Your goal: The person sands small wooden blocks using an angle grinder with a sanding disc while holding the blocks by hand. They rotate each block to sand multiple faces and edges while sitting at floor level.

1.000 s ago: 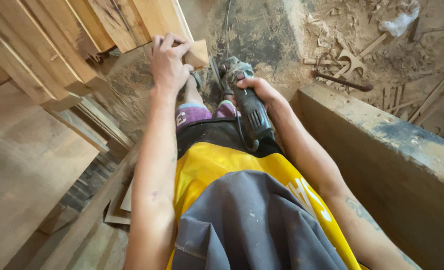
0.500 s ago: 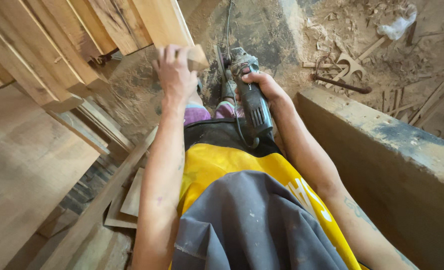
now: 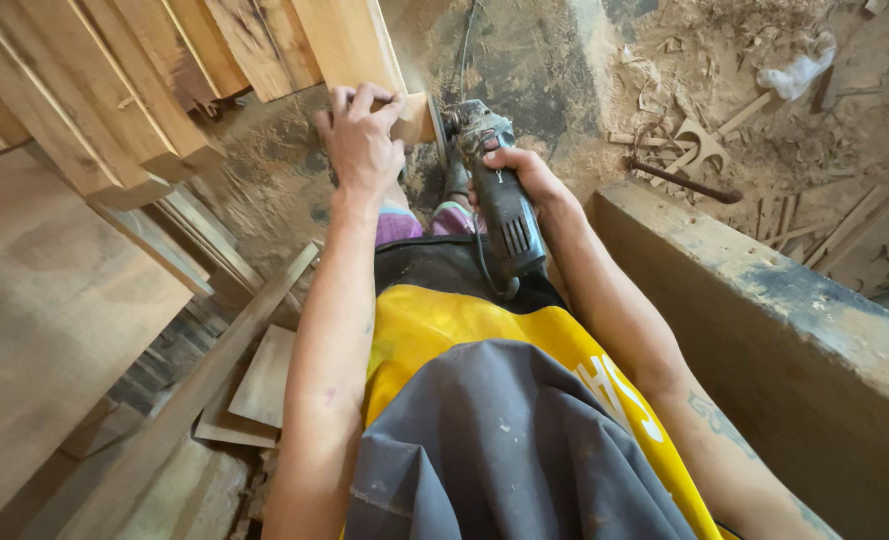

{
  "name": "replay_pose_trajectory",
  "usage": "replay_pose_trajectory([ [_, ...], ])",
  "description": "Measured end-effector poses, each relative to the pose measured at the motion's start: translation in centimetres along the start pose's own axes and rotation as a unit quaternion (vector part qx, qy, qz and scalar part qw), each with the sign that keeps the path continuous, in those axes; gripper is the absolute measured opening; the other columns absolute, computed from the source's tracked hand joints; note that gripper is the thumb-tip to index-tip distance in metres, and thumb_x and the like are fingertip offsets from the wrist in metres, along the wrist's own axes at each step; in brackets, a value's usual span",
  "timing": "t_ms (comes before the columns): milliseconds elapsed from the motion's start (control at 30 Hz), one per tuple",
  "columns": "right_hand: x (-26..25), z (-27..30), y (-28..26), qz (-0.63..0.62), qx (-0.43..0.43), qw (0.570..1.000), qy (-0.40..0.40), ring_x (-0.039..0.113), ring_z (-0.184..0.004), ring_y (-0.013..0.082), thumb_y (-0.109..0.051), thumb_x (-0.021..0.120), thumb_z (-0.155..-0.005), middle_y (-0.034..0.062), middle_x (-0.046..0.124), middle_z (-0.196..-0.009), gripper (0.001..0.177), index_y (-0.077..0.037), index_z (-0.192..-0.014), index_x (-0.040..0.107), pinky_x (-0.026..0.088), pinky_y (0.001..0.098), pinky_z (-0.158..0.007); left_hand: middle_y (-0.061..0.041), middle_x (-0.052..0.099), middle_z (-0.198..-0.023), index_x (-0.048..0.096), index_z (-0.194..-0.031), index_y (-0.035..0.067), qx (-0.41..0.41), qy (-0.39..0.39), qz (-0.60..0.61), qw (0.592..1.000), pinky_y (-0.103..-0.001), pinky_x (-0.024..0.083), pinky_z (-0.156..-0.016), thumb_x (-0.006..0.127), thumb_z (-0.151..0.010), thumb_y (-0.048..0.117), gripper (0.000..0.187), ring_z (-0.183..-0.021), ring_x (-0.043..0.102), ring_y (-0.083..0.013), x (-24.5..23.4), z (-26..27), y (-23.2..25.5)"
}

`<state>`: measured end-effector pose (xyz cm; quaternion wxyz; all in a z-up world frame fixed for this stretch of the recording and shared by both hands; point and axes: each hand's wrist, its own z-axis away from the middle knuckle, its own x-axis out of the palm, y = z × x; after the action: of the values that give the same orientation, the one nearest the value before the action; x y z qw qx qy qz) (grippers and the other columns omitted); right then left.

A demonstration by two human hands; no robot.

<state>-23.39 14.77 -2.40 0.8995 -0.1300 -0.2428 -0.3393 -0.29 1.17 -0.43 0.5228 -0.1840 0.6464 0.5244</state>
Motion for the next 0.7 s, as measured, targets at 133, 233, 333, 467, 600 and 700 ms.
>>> replay_pose_trajectory([
  [133,0.8,-0.4,-0.8,0.000,-0.005,0.999,0.044,0.072,-0.074,0.0330,-0.027,0.063,-0.083,0.0235,0.071,-0.090,0.048,0.011,-0.113,0.059,0.063,0.0422,-0.071,0.007,0.064,-0.113,0.080,-0.113,0.024,0.003,0.005,0.005,1.000,-0.047,0.038,-0.094,0.085,-0.064,0.008,0.051,-0.110,0.051,-0.0227,-0.2,-0.2,0.0],
  [233,1.0,-0.3,-0.8,0.015,-0.015,0.998,0.060,0.072,-0.074,0.0319,-0.027,0.064,-0.085,0.0225,0.071,-0.090,0.048,0.012,-0.112,0.059,0.063,0.0414,-0.071,0.007,0.064,-0.112,0.080,-0.112,0.022,0.001,-0.002,0.023,1.000,-0.047,0.038,-0.095,0.086,-0.062,0.008,0.052,-0.111,0.051,-0.0233,-0.5,-0.2,0.2],
  [333,1.1,-0.3,-0.8,0.033,-0.018,0.998,0.057,0.072,-0.073,0.0312,-0.026,0.063,-0.085,0.0229,0.071,-0.088,0.046,0.012,-0.110,0.059,0.062,0.0415,-0.070,0.007,0.063,-0.112,0.080,-0.111,0.022,-0.005,-0.005,0.028,1.000,-0.048,0.038,-0.095,0.086,-0.063,0.008,0.050,-0.110,0.051,-0.0231,-1.0,-0.5,0.4],
  [467,0.9,0.4,-0.1,0.047,-0.020,0.999,0.018,0.072,-0.068,0.0312,-0.026,0.061,-0.084,0.0229,0.071,-0.085,0.043,0.009,-0.108,0.059,0.062,0.0414,-0.066,0.005,0.061,-0.109,0.079,-0.109,0.020,-0.011,-0.008,0.050,0.999,-0.051,0.037,-0.093,0.089,-0.058,0.012,0.052,-0.110,0.051,-0.0250,-1.2,-0.6,0.7],
  [600,1.4,0.1,-0.5,0.036,-0.032,0.999,0.009,0.071,-0.066,0.0315,-0.026,0.062,-0.086,0.0233,0.072,-0.085,0.042,0.008,-0.109,0.059,0.061,0.0420,-0.062,0.003,0.062,-0.110,0.080,-0.110,0.019,0.005,-0.008,0.047,0.999,-0.047,0.042,-0.091,0.083,-0.061,0.005,0.052,-0.109,0.053,-0.0254,-0.8,-0.3,0.1],
  [700,2.1,-0.1,-1.5,0.026,-0.059,0.997,0.039,0.072,-0.070,0.0307,-0.024,0.065,-0.085,0.0220,0.071,-0.087,0.042,0.007,-0.113,0.060,0.063,0.0430,-0.066,0.002,0.065,-0.113,0.080,-0.107,0.017,0.034,0.008,0.040,0.999,-0.042,0.048,-0.090,0.078,-0.069,-0.003,0.043,-0.109,0.057,-0.0262,-0.1,-0.5,-0.5],
])
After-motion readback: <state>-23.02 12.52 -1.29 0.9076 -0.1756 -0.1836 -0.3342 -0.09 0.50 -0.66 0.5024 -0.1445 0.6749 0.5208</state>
